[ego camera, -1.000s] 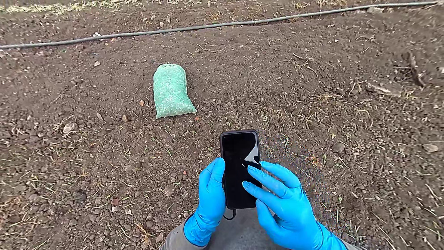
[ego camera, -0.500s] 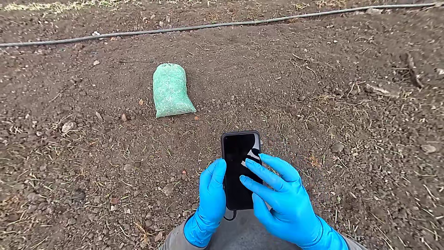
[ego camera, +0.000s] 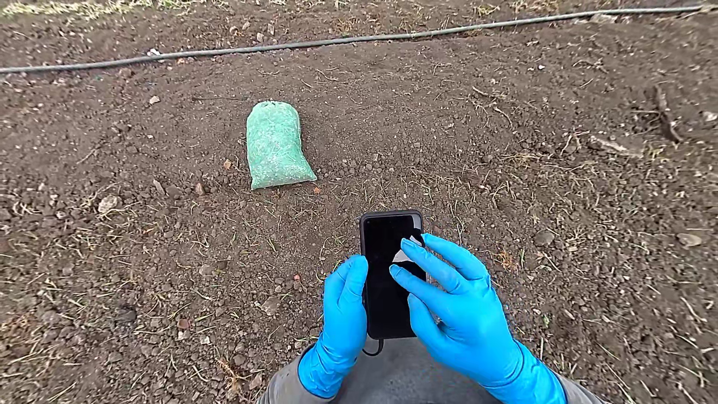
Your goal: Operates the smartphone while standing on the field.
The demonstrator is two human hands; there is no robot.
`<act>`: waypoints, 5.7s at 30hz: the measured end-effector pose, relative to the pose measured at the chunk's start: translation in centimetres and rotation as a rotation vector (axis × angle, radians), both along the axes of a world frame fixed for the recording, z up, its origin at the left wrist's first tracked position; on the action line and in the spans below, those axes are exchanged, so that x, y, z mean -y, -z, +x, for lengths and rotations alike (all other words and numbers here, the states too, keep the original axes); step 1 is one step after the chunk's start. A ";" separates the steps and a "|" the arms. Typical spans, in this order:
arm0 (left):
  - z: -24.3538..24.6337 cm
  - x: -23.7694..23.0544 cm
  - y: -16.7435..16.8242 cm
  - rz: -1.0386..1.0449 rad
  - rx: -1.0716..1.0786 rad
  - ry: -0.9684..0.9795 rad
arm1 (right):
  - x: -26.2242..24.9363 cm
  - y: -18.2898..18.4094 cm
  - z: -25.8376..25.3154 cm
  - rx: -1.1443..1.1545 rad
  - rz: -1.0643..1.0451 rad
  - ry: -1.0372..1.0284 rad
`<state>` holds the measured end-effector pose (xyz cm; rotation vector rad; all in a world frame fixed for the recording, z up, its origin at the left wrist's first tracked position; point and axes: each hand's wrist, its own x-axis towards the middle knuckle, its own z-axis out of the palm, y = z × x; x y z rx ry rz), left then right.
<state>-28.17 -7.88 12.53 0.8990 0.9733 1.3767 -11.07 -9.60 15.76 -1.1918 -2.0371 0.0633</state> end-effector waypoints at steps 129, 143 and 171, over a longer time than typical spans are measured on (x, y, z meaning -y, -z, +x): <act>-1.1 0.0 0.4 -0.019 0.012 0.015 | -0.9 -1.6 -1.9 -0.037 -0.012 0.045; -1.3 -0.3 0.4 0.003 0.005 0.005 | -0.9 -1.3 -1.4 -0.089 -0.064 0.080; -0.9 0.1 0.3 0.002 0.001 0.018 | -1.0 -1.7 -1.5 -0.062 -0.085 0.027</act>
